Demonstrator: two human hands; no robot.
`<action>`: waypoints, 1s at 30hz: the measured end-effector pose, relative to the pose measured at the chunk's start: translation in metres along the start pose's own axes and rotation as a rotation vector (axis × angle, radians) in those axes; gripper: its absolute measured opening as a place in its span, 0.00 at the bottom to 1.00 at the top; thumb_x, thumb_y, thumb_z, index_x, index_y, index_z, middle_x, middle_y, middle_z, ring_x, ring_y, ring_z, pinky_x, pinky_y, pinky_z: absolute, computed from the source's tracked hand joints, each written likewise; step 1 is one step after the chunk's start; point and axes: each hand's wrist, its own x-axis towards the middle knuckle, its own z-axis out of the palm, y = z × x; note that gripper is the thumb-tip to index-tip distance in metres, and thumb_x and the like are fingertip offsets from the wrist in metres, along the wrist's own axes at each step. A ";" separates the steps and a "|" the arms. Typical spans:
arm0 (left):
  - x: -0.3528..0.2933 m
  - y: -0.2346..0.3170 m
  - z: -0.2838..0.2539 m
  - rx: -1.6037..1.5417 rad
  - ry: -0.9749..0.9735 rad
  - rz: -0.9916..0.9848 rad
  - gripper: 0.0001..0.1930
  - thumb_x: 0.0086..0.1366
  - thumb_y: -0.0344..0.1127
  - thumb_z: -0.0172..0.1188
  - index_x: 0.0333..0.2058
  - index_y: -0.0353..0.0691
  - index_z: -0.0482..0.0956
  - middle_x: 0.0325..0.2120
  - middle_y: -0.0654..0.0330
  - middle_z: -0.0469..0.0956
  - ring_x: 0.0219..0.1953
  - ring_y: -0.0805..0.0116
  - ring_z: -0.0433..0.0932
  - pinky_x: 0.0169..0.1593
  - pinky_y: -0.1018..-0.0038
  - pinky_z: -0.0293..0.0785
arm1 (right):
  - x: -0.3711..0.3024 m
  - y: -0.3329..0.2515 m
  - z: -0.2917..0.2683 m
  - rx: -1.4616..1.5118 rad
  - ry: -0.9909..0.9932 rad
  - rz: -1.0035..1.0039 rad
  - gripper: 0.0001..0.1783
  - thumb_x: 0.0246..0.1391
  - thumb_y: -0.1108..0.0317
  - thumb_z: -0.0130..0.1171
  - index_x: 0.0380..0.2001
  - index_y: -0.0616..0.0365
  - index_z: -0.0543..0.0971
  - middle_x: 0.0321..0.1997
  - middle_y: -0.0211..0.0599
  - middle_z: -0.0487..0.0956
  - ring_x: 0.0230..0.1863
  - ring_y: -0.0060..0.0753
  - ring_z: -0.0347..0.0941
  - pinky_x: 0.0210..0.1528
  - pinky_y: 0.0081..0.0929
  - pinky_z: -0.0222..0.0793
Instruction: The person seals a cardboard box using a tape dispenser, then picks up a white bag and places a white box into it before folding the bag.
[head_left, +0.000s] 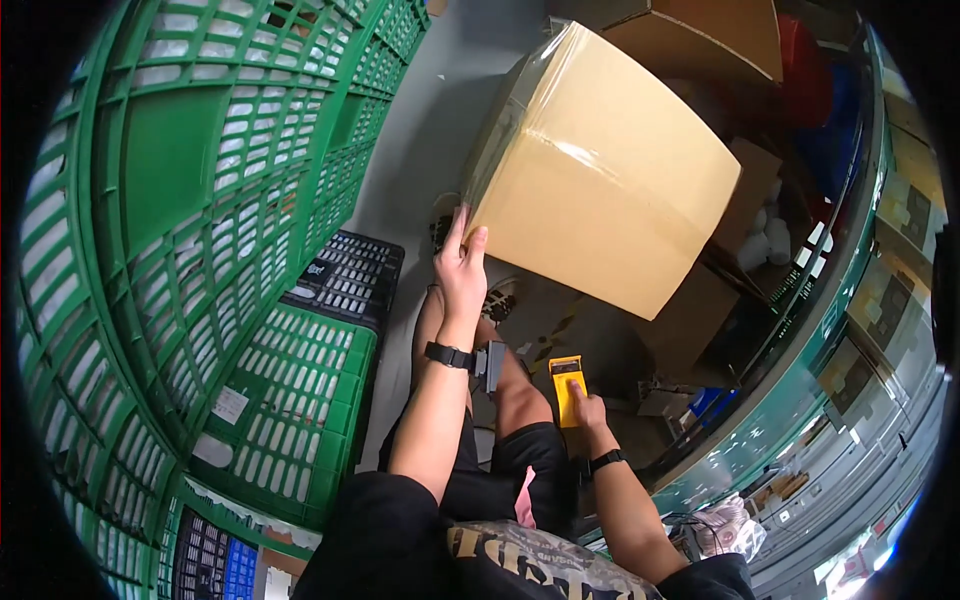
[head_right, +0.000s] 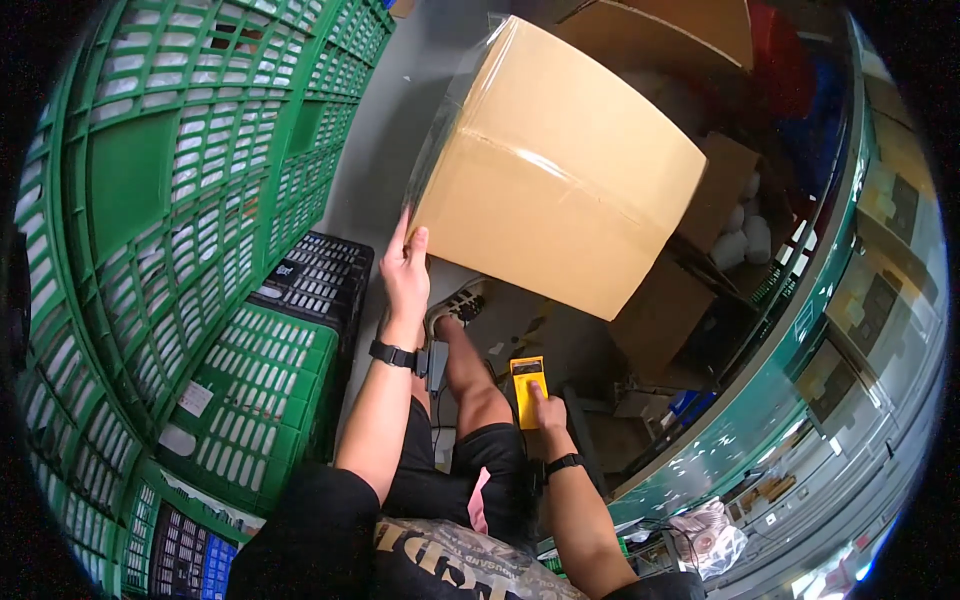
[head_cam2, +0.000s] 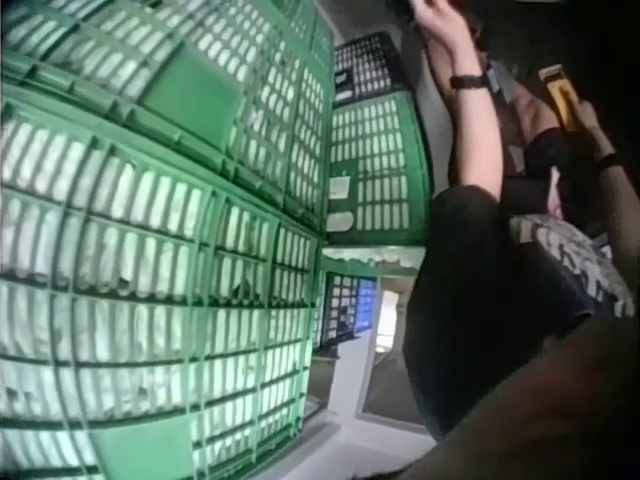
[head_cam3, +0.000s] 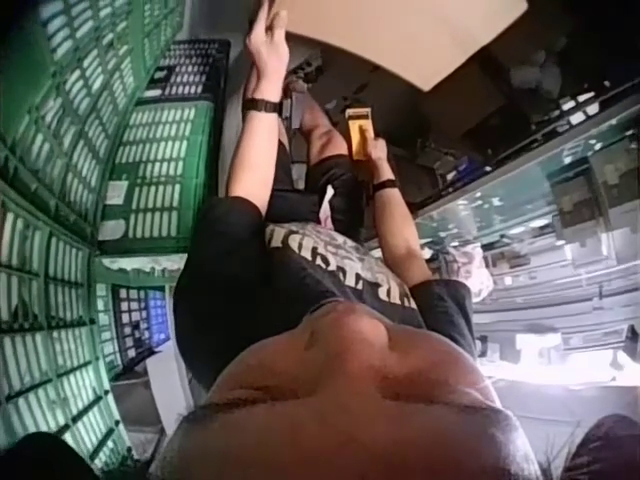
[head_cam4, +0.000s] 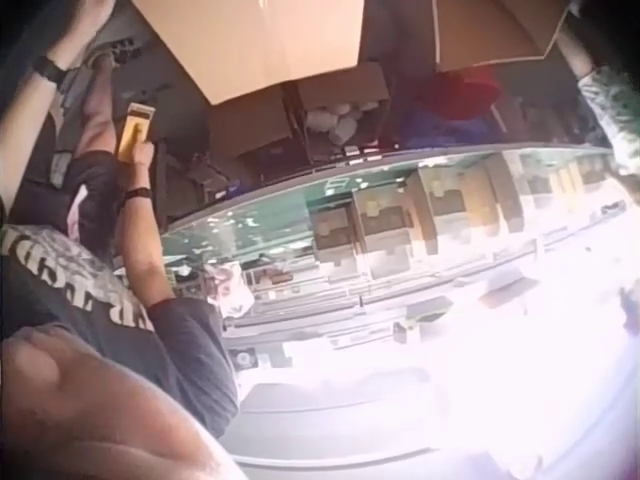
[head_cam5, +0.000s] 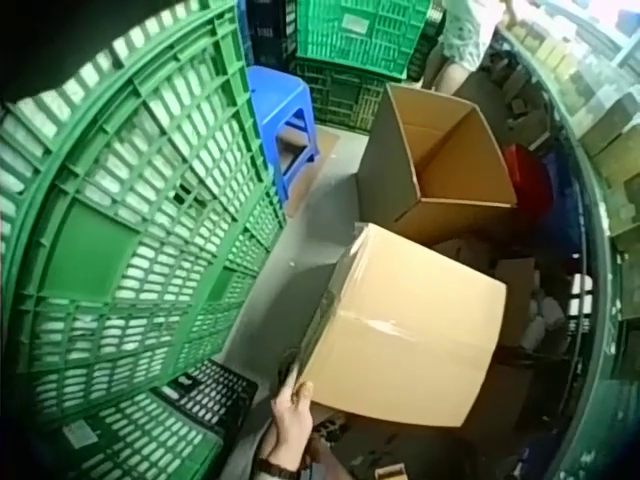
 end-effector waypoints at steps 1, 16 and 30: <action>0.000 0.003 0.002 -0.047 0.015 0.001 0.26 0.72 0.42 0.54 0.62 0.30 0.67 0.60 0.51 0.72 0.61 0.63 0.70 0.63 0.70 0.63 | -0.002 -0.002 -0.002 -0.040 0.000 -0.010 0.47 0.53 0.30 0.55 0.43 0.77 0.79 0.43 0.58 0.82 0.47 0.48 0.80 0.48 0.35 0.72; 0.032 -0.013 0.009 -0.520 0.136 -0.391 0.24 0.74 0.36 0.47 0.63 0.28 0.63 0.65 0.48 0.63 0.67 0.60 0.62 0.68 0.67 0.58 | -0.036 -0.043 -0.023 0.023 -0.044 0.004 0.46 0.54 0.32 0.56 0.45 0.77 0.79 0.44 0.57 0.82 0.48 0.46 0.79 0.49 0.34 0.73; 0.046 0.091 0.021 0.522 -0.283 -0.241 0.46 0.61 0.50 0.65 0.67 0.29 0.52 0.64 0.33 0.58 0.65 0.39 0.60 0.65 0.59 0.62 | -0.027 -0.036 -0.028 0.215 -0.085 0.028 0.42 0.56 0.36 0.58 0.44 0.77 0.79 0.42 0.50 0.82 0.43 0.40 0.80 0.47 0.30 0.73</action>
